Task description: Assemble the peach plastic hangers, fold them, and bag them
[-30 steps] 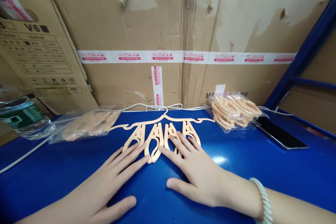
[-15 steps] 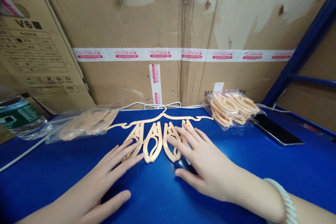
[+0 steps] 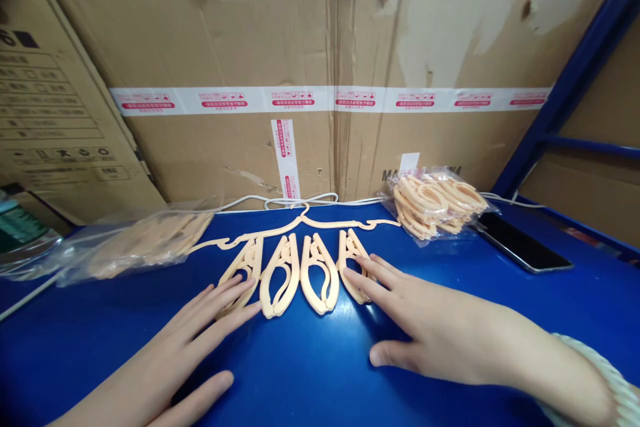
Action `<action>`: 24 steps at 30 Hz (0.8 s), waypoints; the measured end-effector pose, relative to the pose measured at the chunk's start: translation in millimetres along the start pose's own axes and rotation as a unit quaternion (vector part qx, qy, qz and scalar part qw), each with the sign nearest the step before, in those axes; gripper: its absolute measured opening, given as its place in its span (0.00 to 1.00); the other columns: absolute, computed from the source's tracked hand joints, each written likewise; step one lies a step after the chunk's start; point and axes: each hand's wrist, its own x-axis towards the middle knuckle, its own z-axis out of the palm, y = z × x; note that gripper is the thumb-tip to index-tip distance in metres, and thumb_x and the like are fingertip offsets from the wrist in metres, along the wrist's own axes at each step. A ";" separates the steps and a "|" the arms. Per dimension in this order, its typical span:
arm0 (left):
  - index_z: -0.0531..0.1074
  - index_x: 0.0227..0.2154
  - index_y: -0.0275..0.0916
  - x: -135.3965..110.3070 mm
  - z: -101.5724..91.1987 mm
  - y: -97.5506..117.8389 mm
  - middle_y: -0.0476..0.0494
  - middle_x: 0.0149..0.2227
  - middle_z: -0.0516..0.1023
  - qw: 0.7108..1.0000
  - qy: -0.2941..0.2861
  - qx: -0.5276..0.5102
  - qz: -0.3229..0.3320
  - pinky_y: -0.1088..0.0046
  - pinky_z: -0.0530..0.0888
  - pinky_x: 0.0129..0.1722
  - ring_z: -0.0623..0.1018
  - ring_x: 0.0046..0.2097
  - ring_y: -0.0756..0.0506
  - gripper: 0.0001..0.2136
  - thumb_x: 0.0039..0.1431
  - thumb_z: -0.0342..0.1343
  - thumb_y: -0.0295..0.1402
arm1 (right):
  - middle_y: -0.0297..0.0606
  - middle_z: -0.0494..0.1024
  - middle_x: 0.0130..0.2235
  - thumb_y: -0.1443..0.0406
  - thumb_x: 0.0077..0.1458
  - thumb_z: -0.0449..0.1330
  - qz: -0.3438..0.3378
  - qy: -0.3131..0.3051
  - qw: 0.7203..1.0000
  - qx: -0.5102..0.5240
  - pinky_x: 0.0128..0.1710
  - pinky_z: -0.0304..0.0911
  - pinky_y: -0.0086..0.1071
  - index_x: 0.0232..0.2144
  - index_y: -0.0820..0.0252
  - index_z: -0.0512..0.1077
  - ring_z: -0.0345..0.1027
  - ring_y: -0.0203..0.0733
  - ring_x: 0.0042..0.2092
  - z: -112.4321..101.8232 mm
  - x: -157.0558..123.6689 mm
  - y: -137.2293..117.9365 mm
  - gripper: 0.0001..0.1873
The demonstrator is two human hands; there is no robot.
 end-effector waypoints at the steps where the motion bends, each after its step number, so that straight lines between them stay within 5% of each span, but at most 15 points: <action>1: 0.50 0.68 0.55 0.3 0.1 0.5 0.46 0.69 0.56 1.000 0.000 0.000 0.001 0.46 0.64 0.59 0.62 0.66 0.33 0.29 0.66 0.52 0.39 | 0.43 0.42 0.70 0.51 0.59 0.60 -0.003 0.002 1.000 -0.002 0.61 0.55 0.58 0.69 0.50 0.49 0.41 0.65 0.67 0.8 -0.3 -0.6 0.42; 5: 0.50 0.68 0.51 2.1 -1.9 1.8 0.45 0.68 0.58 1.000 -0.008 -0.003 0.007 0.51 0.65 0.60 0.63 0.66 0.36 0.30 0.66 0.52 0.40 | 0.44 0.48 0.70 0.48 0.61 0.57 -0.035 0.039 0.998 -0.026 0.60 0.59 0.60 0.68 0.51 0.54 0.45 0.66 0.67 7.5 0.8 -0.8 0.38; 10: 0.51 0.68 0.52 3.7 -8.8 -3.3 0.47 0.68 0.60 1.000 -0.001 -0.011 0.000 0.49 0.62 0.62 0.63 0.66 0.37 0.30 0.66 0.53 0.38 | 0.54 0.59 0.66 0.46 0.63 0.52 -0.058 0.168 0.975 -0.134 0.53 0.66 0.64 0.66 0.59 0.59 0.61 0.70 0.61 9.8 8.4 1.4 0.36; 16: 0.57 0.65 0.50 1.3 -8.8 -16.2 0.46 0.64 0.67 0.998 0.051 -0.038 -0.031 0.51 0.61 0.65 0.67 0.65 0.39 0.24 0.67 0.50 0.37 | 0.53 0.72 0.58 0.62 0.69 0.43 -0.082 0.288 0.937 -0.179 0.47 0.73 0.53 0.57 0.63 0.70 0.72 0.58 0.53 3.1 26.0 21.8 0.24; 20: 0.59 0.63 0.52 1.0 -5.1 -30.2 0.48 0.63 0.69 0.992 0.087 -0.056 -0.071 0.54 0.64 0.64 0.68 0.64 0.39 0.21 0.68 0.49 0.40 | 0.54 0.73 0.57 0.68 0.66 0.43 -0.065 0.300 0.936 -0.174 0.50 0.71 0.51 0.56 0.67 0.69 0.70 0.56 0.54 10.8 40.3 41.0 0.23; 24: 0.61 0.62 0.50 5.5 -2.9 -47.7 0.47 0.62 0.70 0.989 0.069 -0.076 -0.103 0.59 0.69 0.61 0.71 0.61 0.39 0.21 0.68 0.49 0.42 | 0.59 0.70 0.58 0.63 0.68 0.43 -0.031 0.290 0.949 -0.119 0.56 0.67 0.53 0.62 0.73 0.62 0.67 0.58 0.58 22.2 52.8 54.1 0.26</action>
